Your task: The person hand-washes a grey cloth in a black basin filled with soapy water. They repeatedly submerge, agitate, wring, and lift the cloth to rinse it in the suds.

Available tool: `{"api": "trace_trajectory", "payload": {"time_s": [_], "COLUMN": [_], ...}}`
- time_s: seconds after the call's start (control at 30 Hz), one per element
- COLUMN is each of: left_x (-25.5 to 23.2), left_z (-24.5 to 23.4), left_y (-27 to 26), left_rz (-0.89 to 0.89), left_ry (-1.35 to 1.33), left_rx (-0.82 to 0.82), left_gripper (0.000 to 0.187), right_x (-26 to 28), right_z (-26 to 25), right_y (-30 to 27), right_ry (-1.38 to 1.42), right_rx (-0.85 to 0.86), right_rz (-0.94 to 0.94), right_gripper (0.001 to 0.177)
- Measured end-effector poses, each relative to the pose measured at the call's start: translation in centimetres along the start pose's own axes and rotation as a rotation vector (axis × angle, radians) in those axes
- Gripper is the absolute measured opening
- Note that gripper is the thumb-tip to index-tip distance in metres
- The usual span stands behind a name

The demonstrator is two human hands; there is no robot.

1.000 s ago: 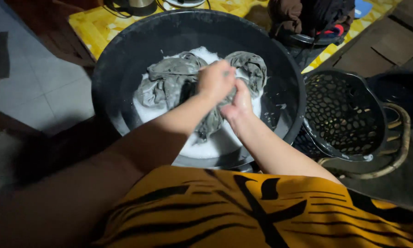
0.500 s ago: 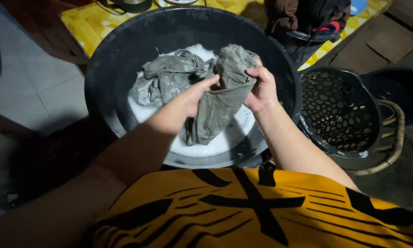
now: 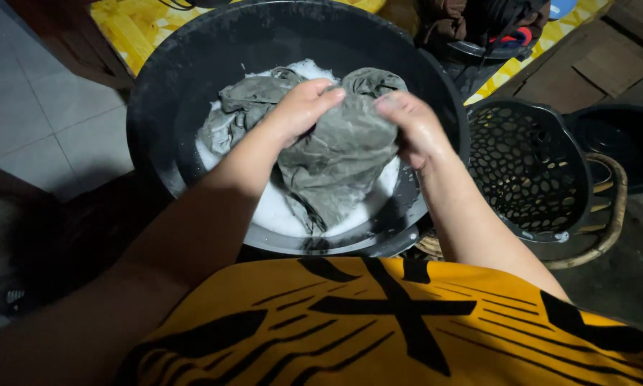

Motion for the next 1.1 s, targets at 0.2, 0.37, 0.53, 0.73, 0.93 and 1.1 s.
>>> {"api": "trace_trajectory", "payload": {"time_s": [0.2,0.37,0.53,0.73,0.93,1.1], "left_x": [7.3,24.6,15.7,15.0,16.1,17.1], "left_z": [-3.3,-6.6,0.6,-2.0,0.2,-2.6], "left_y": [-1.4,2.6,-1.9,-2.6,-2.4,-1.6], "left_rz": [-0.194,-0.428,0.075,-0.013,-0.082,-0.301], "left_ry": [0.721,0.447,1.413,1.274,1.214,1.236], "left_rx": [0.154,-0.132,-0.014,-0.03,-0.1,-0.175], "left_gripper": [0.043,0.036,0.028,0.025,0.025,0.046], "right_x": [-2.7,-13.7,-17.3,-22.7,-14.8,-17.9], "right_z": [-9.6,-15.0,-15.2,-13.5,-10.7,-16.4], "right_y": [4.3,12.1,15.5,14.1,9.3,12.5], "right_ry": [0.175,-1.605,-1.409,-1.472,-1.581,-1.519], "right_rx": [-0.356,-0.048,-0.022,0.249,-0.395,-0.419], "right_rz": [-0.034,-0.024,-0.29,-0.036,-0.05,0.133], "right_gripper": [0.008,0.036,0.034,0.037,0.039,0.035]}}
Point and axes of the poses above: each hand's wrist, its own y-axis towards the middle knuckle, its own z-axis out of the palm, x = y × z, the point moved 10 cm from there along y, towards the middle knuckle, and after that the axes turned 11 degrees about -x, right-handed, at the moved point
